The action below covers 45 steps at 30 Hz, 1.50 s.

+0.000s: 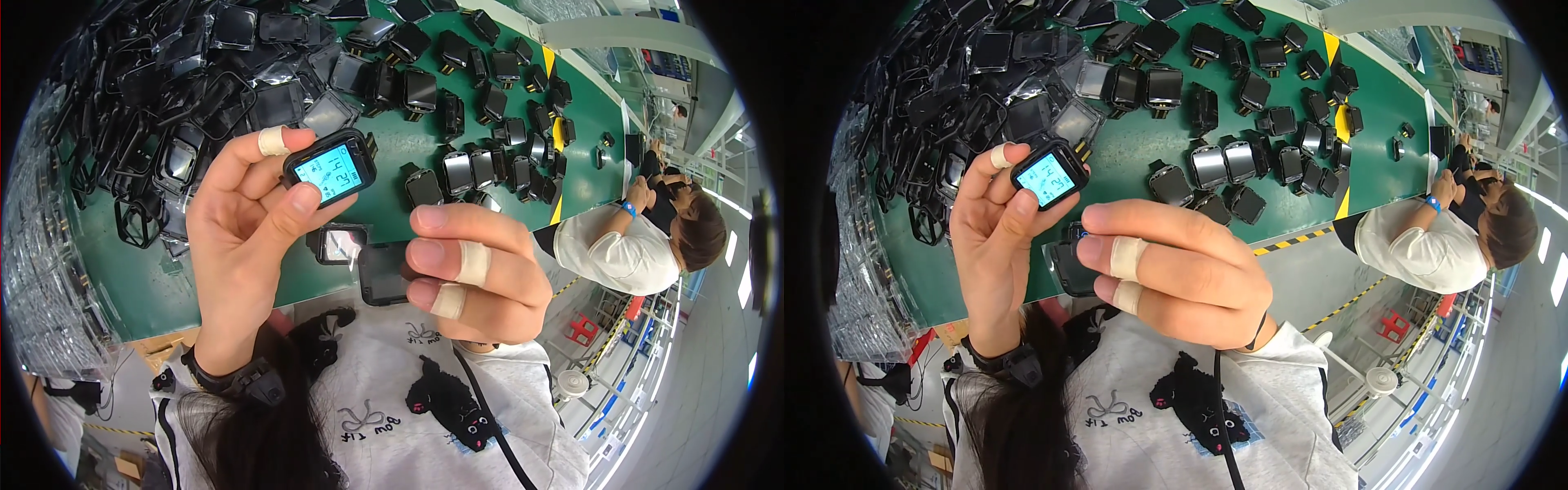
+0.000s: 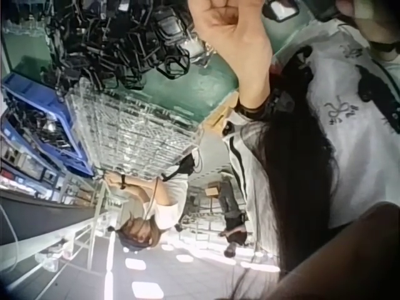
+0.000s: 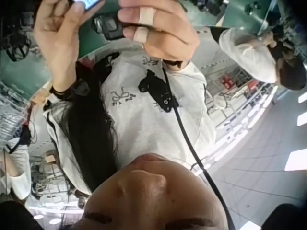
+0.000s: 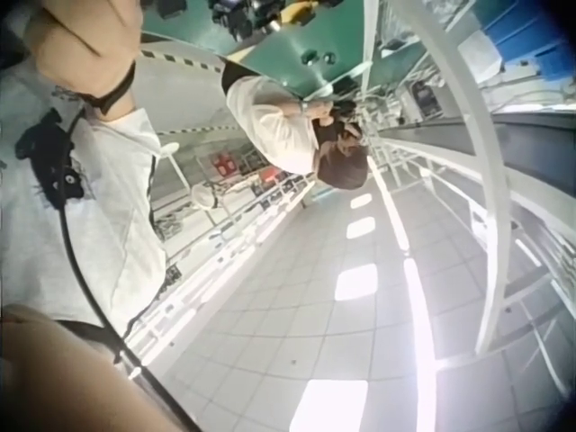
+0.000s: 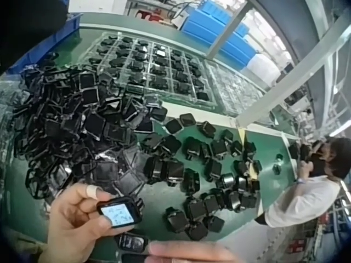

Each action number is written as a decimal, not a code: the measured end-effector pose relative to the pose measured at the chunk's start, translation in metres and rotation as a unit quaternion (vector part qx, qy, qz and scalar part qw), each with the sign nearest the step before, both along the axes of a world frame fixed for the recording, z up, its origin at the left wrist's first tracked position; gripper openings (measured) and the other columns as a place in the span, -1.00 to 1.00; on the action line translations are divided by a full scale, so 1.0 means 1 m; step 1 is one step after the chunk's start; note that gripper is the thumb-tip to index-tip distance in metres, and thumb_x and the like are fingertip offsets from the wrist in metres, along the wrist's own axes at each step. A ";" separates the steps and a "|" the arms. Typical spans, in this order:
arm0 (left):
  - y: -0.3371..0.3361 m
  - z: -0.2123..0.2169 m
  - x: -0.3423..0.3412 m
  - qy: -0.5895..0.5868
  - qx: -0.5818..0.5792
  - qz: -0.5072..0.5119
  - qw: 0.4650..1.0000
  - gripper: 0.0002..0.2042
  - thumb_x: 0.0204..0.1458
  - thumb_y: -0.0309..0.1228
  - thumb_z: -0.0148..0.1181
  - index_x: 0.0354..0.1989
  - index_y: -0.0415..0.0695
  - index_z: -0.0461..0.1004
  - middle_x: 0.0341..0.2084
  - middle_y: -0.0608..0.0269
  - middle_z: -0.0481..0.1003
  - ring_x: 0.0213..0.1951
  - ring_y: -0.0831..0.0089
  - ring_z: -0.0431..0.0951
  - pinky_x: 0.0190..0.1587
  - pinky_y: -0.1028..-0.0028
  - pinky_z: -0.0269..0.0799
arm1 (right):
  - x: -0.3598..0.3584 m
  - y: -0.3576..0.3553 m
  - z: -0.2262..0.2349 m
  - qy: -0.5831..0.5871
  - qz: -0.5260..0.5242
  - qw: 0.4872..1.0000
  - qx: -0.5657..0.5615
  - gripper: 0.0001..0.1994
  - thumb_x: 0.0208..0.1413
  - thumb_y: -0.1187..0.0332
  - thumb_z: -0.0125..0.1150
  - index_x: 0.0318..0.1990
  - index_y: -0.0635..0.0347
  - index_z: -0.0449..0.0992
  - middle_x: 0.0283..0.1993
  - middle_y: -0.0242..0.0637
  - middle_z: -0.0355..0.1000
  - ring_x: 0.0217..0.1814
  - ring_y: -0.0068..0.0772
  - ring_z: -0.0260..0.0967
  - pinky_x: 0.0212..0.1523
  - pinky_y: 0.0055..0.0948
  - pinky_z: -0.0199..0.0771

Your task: The person picks up a smartwatch from a pile, fits a plastic frame onto it by hand, and places the assembled unit into a plastic tray.

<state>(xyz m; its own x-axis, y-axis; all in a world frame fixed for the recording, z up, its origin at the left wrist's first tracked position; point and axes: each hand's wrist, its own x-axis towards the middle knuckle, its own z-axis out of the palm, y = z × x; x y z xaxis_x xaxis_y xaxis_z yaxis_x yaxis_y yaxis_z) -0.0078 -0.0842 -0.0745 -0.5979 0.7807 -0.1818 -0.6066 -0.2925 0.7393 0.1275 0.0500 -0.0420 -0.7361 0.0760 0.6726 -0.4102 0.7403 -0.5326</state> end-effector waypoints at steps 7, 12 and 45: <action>0.000 -0.002 0.003 0.014 0.016 -0.013 1.000 -0.68 0.09 -0.66 0.03 0.04 -0.36 0.25 -0.06 0.01 0.42 -0.06 0.37 0.49 0.02 0.30 0.49 | 0.001 -0.005 -0.002 -0.002 -0.038 0.999 -0.003 -0.74 -0.40 0.64 0.40 -0.46 0.34 0.48 -0.16 -0.16 0.45 -0.06 -0.03 0.43 -0.25 -0.36 0.58; 0.001 0.001 0.006 -0.010 0.016 -0.024 1.000 -0.66 0.06 -0.72 0.03 0.04 -0.37 0.24 -0.04 0.00 0.40 -0.04 0.36 0.48 0.06 0.32 0.46 | 0.001 -0.005 0.001 -0.021 -0.057 0.998 -0.005 -0.75 -0.39 0.66 0.40 -0.46 0.33 0.49 -0.18 -0.17 0.46 -0.16 -0.09 0.45 -0.29 -0.42 0.55; -0.003 -0.001 0.021 0.181 -0.021 -0.034 0.983 -0.72 -0.15 -0.84 0.11 -0.22 -0.36 0.43 -0.26 0.13 0.43 -0.29 0.48 0.51 -0.24 0.58 0.52 | 0.001 -0.016 -0.006 -0.163 -0.107 0.921 -0.338 -0.76 -0.15 0.57 0.36 -0.29 0.37 0.47 -0.29 -0.21 0.38 -0.17 -0.33 0.32 -0.18 -0.41 0.34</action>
